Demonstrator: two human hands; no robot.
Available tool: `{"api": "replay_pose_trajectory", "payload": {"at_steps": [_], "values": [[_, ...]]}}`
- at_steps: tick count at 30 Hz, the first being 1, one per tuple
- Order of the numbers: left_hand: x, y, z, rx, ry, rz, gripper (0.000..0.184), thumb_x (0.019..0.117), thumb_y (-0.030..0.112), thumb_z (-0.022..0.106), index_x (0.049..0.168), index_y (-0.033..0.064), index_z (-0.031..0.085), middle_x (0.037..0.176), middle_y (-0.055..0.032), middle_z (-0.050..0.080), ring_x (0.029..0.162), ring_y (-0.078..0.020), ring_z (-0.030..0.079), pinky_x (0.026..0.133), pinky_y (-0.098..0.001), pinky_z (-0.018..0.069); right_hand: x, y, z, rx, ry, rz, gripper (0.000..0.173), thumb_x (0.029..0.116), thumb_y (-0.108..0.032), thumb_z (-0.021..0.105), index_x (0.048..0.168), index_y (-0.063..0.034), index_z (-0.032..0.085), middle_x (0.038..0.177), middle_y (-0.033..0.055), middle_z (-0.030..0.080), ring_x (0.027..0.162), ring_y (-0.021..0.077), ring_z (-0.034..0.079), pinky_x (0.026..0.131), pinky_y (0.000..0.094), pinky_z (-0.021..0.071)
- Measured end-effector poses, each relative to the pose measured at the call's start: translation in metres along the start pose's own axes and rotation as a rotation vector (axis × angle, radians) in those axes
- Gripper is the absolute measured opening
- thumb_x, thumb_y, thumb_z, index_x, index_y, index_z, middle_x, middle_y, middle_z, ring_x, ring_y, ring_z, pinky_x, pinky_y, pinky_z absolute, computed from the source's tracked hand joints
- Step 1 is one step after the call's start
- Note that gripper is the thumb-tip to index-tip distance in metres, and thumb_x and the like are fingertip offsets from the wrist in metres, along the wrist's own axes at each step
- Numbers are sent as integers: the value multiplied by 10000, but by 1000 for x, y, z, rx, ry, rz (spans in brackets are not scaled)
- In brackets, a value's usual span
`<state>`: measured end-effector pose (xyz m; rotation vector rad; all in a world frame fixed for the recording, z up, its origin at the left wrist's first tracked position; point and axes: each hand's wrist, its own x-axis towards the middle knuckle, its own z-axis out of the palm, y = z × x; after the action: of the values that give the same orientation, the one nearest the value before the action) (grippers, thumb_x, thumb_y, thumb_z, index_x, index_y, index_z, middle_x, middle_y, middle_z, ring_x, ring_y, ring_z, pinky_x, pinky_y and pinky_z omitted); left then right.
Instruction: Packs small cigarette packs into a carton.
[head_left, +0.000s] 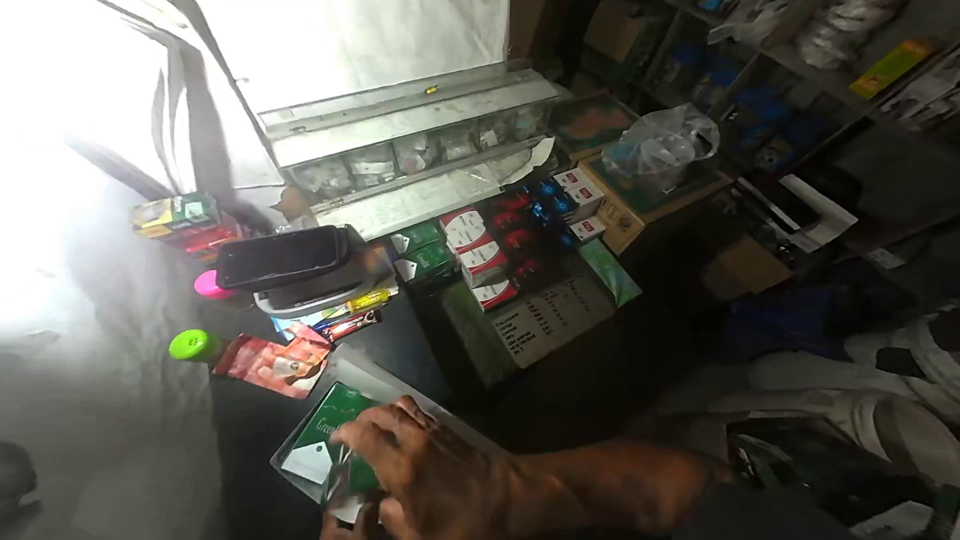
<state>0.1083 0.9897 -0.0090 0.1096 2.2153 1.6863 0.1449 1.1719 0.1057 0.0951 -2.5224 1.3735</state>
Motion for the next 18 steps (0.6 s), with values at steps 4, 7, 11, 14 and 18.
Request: {"api": "replay_pose_trajectory", "payload": {"at_steps": [4, 7, 11, 14, 18], "values": [[-10, -3, -12, 64, 65, 26, 507, 888, 126, 678, 1240, -191, 497, 1048, -89, 667, 930, 52, 601, 859, -156, 501, 0, -32, -48, 242, 244, -270, 309, 919, -51, 712, 1206, 49, 663, 1204, 193, 689, 1191, 234, 638, 1075, 337, 492], [5, -1, -2, -13, 94, -102, 566, 886, 156, 678, 1346, -112, 488, 1082, -80, 701, 921, 13, 679, 841, -204, 582, 14, 13, -86, 35, 493, -139, 401, 884, -47, 726, 1263, 16, 609, 1251, 113, 673, 1163, 128, 647, 970, 287, 569], [5, 4, 5, -44, 96, -122, 553, 863, 151, 667, 1333, -83, 494, 1034, -27, 698, 880, 39, 670, 805, -175, 574, 34, 129, -71, -114, 695, 390, 560, 826, -18, 787, 1332, 32, 552, 1233, 217, 635, 1006, 286, 657, 841, 440, 576], [4, 8, 7, -49, 94, -132, 538, 868, 126, 663, 1330, -83, 484, 1009, -19, 690, 858, 44, 664, 787, -161, 566, 42, 189, -37, 40, 678, 704, 576, 837, 21, 769, 1354, 66, 519, 1278, 280, 603, 1114, 366, 641, 959, 498, 542], [5, 7, 6, -44, 93, -139, 535, 860, 113, 663, 1327, -81, 486, 990, -9, 695, 842, 45, 665, 767, -159, 567, 55, 219, -14, 139, 670, 893, 567, 922, -35, 731, 1423, 70, 488, 1315, 292, 599, 1195, 366, 619, 1040, 472, 499]]}}
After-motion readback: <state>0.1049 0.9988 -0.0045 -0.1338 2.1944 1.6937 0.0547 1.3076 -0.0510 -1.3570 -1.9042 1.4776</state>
